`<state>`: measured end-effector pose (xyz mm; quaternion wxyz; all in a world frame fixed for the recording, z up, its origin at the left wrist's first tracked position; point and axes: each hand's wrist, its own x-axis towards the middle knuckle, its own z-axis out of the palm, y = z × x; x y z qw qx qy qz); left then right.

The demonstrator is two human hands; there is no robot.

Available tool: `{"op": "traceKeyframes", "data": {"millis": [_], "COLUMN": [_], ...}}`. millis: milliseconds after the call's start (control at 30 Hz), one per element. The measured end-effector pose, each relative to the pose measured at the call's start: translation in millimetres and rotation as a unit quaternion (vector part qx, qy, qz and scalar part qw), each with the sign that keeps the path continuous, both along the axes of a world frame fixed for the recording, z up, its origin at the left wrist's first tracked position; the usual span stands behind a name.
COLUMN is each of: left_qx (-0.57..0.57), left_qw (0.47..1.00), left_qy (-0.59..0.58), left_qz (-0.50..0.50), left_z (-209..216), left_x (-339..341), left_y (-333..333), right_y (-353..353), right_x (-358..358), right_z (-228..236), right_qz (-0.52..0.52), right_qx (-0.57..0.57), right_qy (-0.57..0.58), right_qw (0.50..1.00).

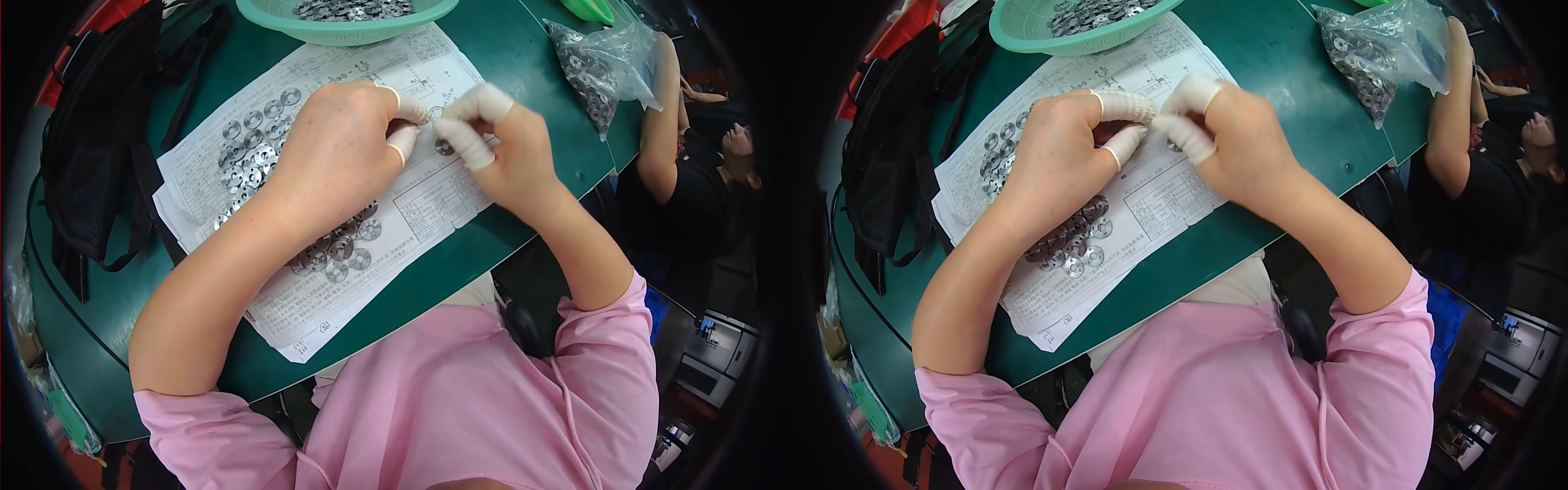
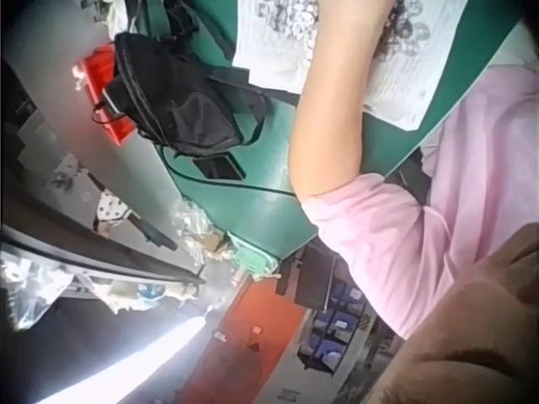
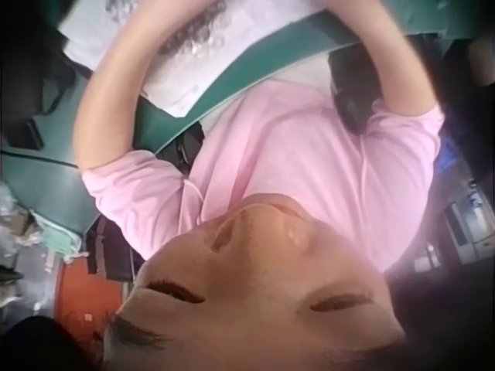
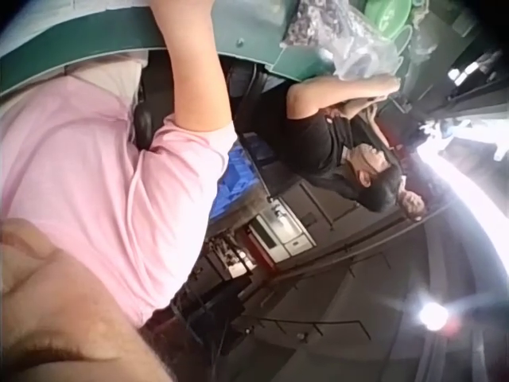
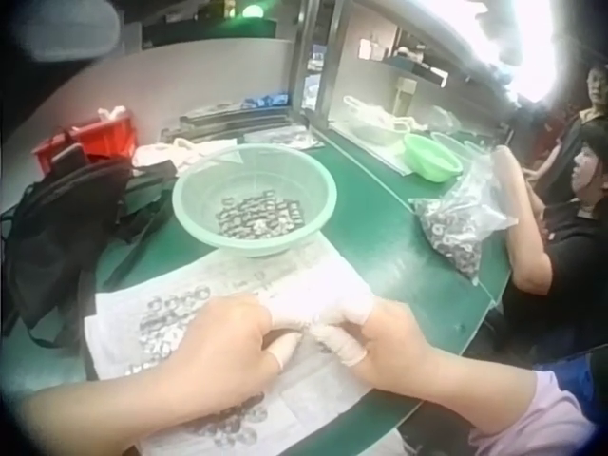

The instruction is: Manually picking small metal components and placing them into a plastic bag.

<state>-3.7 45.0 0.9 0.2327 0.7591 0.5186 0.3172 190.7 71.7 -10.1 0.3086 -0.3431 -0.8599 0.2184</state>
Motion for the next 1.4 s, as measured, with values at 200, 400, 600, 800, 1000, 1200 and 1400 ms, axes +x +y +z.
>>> {"op": "traceKeyframes", "data": {"millis": [200,400,600,800,1000,1200,1400], "left_qx": [0.025,0.021,0.032,0.072,0.097,0.109,0.112], "left_qw": [1.0,1.0,0.999,0.997,0.994,0.989,0.988], "left_qy": [-0.013,-0.02,-0.012,0.018,0.031,0.071,0.078], "left_qz": [-0.003,-0.006,-0.019,-0.022,-0.035,-0.066,-0.073], "left_z": [-1.5,-2.3,-3.9,-7.8,-6.1,-8.3,-9.5], "left_x": [0.6,1.4,1.2,-1.2,1.7,3.9,2.9], "left_y": [0.5,-0.8,0.0,0.1,-2.3,-5.0,-3.6], "right_y": [1.8,-4.2,-9.8,-10.5,-12.4,-12.2,-2.2], "right_x": [-0.3,-0.7,-0.3,5.4,11.0,8.0,1.4], "right_z": [-0.8,-4.1,10.1,13.3,5.8,13.7,7.7], "right_qz": [-0.026,-0.03,-0.017,-0.017,-0.045,-0.044,-0.045], "right_qx": [-0.03,-0.015,-0.107,-0.169,-0.194,-0.111,-0.199], "right_qy": [-0.008,0.013,0.035,0.049,0.076,0.057,0.115], "right_qw": [0.999,0.999,0.993,0.984,0.977,0.991,0.972]}}
